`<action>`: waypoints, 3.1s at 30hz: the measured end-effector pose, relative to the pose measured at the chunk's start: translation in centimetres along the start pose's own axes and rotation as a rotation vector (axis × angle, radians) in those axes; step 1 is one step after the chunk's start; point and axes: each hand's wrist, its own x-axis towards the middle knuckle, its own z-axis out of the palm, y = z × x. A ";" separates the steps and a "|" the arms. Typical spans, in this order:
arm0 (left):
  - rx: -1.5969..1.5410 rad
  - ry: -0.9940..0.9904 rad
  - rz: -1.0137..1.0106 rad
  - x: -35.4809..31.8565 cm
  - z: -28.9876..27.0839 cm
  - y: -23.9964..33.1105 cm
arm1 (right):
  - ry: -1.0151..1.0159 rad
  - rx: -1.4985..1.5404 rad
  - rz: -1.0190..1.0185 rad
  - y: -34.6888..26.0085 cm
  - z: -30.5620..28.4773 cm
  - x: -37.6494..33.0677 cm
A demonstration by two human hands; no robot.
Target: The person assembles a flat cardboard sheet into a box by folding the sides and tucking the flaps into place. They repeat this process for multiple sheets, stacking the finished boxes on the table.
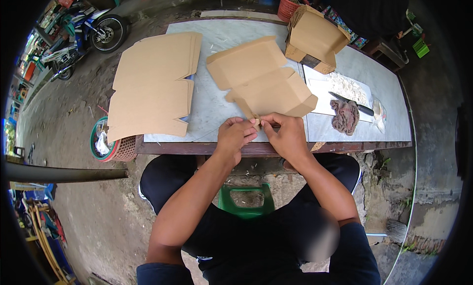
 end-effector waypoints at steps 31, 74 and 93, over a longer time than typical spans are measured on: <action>-0.197 0.112 0.130 0.5 1.6 -1.8 | 0.079 -0.042 0.051 0.7 0.7 0.9; 1.386 -0.012 0.672 0.0 1.0 2.7 | 0.046 -0.221 -0.307 3.0 -1.6 0.3; 1.537 0.055 1.687 -3.2 0.9 5.3 | 0.020 -0.063 -0.346 1.7 -5.3 1.1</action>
